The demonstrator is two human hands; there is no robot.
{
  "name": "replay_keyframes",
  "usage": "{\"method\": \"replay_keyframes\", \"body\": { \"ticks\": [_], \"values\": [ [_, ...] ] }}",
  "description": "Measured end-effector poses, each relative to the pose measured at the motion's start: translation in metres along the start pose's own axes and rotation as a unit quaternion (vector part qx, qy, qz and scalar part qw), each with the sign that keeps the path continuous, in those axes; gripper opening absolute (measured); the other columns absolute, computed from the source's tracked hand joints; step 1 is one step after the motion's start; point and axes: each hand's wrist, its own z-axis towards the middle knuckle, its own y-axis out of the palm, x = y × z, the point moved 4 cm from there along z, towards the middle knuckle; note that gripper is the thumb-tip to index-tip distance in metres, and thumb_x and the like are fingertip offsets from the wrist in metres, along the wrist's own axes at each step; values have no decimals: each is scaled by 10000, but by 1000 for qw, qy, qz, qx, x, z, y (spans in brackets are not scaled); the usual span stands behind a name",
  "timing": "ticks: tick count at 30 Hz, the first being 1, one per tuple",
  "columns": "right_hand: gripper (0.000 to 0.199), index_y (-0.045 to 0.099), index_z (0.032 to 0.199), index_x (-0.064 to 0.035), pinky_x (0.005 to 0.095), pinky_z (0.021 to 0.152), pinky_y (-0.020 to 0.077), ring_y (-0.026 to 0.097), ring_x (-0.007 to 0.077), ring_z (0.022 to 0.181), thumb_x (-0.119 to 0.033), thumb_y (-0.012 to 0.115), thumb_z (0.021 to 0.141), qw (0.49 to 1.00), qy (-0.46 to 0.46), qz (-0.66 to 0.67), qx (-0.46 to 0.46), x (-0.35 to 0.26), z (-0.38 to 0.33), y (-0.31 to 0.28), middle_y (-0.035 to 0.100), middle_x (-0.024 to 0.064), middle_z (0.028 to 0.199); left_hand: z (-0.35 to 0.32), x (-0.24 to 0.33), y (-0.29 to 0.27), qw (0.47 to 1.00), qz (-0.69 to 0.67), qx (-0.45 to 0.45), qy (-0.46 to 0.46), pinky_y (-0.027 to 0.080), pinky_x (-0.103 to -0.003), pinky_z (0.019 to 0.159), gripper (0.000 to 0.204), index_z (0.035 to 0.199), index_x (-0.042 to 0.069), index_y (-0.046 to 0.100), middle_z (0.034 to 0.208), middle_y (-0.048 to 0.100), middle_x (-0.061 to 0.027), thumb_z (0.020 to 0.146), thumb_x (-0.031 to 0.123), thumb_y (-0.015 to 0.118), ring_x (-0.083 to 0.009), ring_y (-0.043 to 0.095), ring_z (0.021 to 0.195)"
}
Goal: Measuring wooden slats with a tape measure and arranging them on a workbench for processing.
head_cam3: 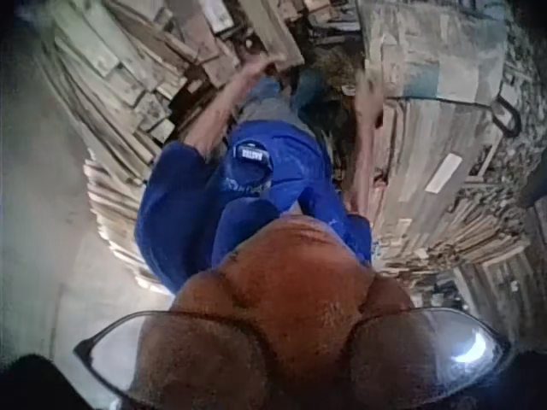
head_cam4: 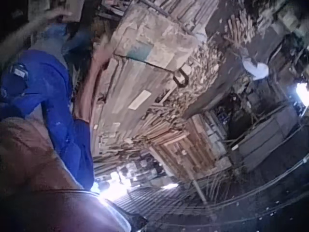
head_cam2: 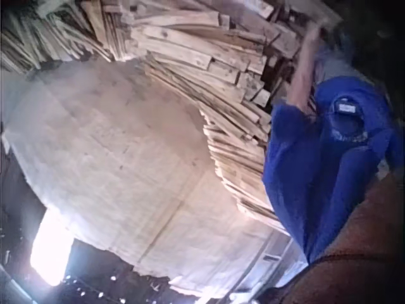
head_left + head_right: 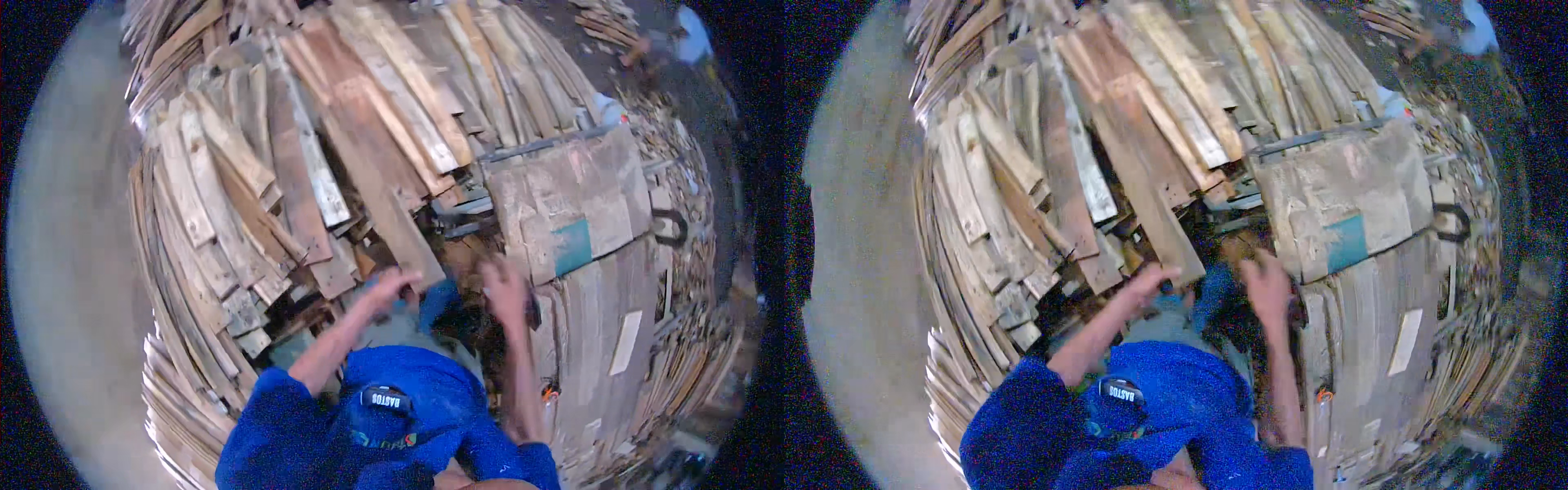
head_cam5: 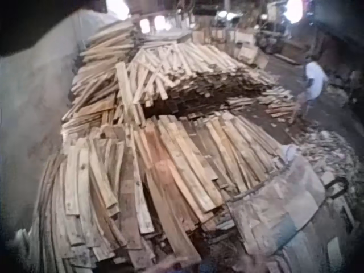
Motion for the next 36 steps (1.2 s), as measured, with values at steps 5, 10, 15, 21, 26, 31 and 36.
{"method": "replay_keyframes", "body": {
  "ticks": [5,10,15,21,26,31,36],
  "values": [
    [763,699,1158,21,516,895,555,699,441,1047,-674,619,856,968,74,-92,-223,-11,10,88,716,279,1110,-15,-43,103,993,4,-117,-35,537,-302,717,415,1212,75,661,1077,699,-13,920,350,768,-150,666,869],
    [617,708,989,-15,538,792,556,712,431,912,-619,626,893,991,18,-97,-94,-8,-29,19,723,252,946,-24,-6,139,885,390,-248,-57,539,-283,757,442,1176,74,699,1023,692,-14,988,472,669,-114,644,889],
    [507,705,966,-100,515,719,539,703,401,863,-594,595,934,993,38,-46,-101,54,-113,-74,731,168,931,-83,76,226,810,374,-450,41,530,-325,926,408,1248,22,675,1078,702,-63,1008,352,676,-144,650,1010],
    [573,712,1029,-170,497,809,546,699,385,972,-701,522,933,995,68,-40,-68,174,-224,-169,730,151,1002,-51,123,345,714,618,-204,257,510,-390,1008,567,1215,0,695,1237,685,-193,939,496,697,-319,654,1164],
    [549,750,1122,-160,470,831,551,704,380,998,-649,610,913,995,97,18,20,253,-296,-242,739,180,1057,-28,46,431,480,823,-278,124,516,-497,956,787,1126,23,707,1142,707,-252,876,757,573,-416,675,1088],
    [459,767,1106,-127,451,835,556,711,377,969,-527,698,892,987,129,35,89,333,-347,-278,739,192,1026,-25,-15,522,455,818,-288,202,496,-554,956,743,1132,59,686,1119,722,-220,914,750,527,-423,682,1074],
    [524,718,1225,-105,503,999,505,661,403,1134,-514,705,899,969,199,75,126,397,-383,-276,709,212,1205,27,-64,571,426,819,-276,269,545,-531,874,687,1014,63,746,1005,747,-212,889,720,593,-405,716,962]
  ]
}}
